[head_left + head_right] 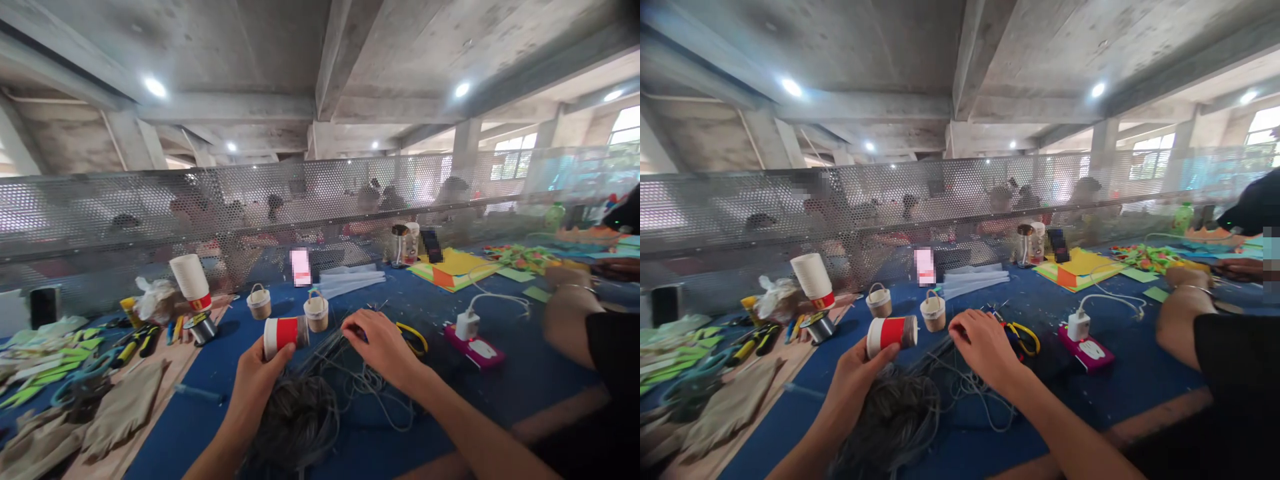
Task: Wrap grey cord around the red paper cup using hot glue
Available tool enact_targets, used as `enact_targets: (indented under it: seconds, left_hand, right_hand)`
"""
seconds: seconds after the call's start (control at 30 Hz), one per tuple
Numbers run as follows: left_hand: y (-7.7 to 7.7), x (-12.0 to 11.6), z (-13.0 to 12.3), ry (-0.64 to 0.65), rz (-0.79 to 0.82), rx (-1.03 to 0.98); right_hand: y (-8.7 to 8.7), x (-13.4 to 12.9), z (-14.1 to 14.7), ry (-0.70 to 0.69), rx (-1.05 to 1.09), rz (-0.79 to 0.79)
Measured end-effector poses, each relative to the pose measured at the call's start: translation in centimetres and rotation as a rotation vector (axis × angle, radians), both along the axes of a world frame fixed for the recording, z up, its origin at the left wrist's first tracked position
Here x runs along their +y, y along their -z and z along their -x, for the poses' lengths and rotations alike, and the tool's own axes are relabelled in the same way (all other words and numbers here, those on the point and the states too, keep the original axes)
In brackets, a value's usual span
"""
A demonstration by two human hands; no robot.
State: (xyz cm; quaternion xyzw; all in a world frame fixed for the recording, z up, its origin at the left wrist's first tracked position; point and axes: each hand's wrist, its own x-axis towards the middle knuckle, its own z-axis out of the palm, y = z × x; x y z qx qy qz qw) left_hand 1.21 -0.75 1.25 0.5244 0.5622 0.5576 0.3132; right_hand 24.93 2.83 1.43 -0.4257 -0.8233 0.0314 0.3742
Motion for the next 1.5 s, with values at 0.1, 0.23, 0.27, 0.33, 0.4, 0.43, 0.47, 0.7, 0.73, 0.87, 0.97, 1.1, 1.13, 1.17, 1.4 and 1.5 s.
enact_targets:
  seconds: [0.1,0.23,0.27,0.33,0.4,0.43,0.47,0.7,0.73,0.87,0.97,1.1,1.13,1.17,1.4,1.5]
  left_hand:
    - [0.0,0.0,0.0,-0.007,0.001,0.042]
    - [0.0,0.1,0.0,-0.023,0.003,0.076]
    - [0.0,0.2,0.0,-0.024,0.000,0.077]
    - [0.2,0.3,0.2,-0.026,-0.004,0.077]
    - [0.5,0.5,0.3,-0.027,-0.003,0.077]
    - [0.6,0.5,0.3,-0.027,-0.005,0.076]
    - [0.6,0.6,0.4,-0.025,-0.006,0.075]
    - [0.3,0.4,0.1,-0.025,-0.008,0.063]
    - [0.2,0.4,0.1,-0.025,0.001,0.066]
    - [0.4,0.4,0.1,0.005,0.018,0.046]
    - [0.4,0.3,0.0,0.043,0.006,0.009]
    - [0.0,0.0,-0.3,0.066,0.008,-0.032]
    - [-0.1,-0.1,-0.3,0.076,0.013,-0.045]
    - [-0.2,-0.2,-0.4,0.088,0.021,-0.058]
    - [0.2,0.2,-0.2,0.117,0.027,-0.086]
    - [0.6,0.8,0.1,0.139,0.068,-0.110]
  right_hand:
    - [1.0,0.5,-0.7,-0.030,-0.144,0.138]
    - [2.5,1.0,0.8,-0.026,-0.288,0.176]
    - [2.7,1.1,1.5,-0.020,-0.302,0.173]
    - [3.2,1.5,2.7,0.000,-0.321,0.191]
    - [3.6,2.0,3.6,0.011,-0.325,0.219]
    - [3.8,2.3,3.9,0.011,-0.323,0.229]
    - [4.0,2.5,4.1,0.007,-0.317,0.237]
    - [3.6,3.1,3.1,-0.010,-0.183,0.274]
    - [3.2,3.0,2.8,-0.026,-0.152,0.283]
    - [0.8,1.7,2.1,-0.290,0.132,0.437]
    - [-1.5,0.7,2.3,-0.384,0.187,0.385]
    - [-3.7,0.1,3.2,-0.370,0.124,0.110]
    - [-3.9,0.1,3.4,-0.357,0.101,0.064]
    - [-4.0,0.1,3.6,-0.341,0.072,0.027]
    - [-3.3,0.6,4.3,-0.248,-0.059,-0.117]
    - [-2.9,0.8,4.4,-0.237,-0.058,-0.142]
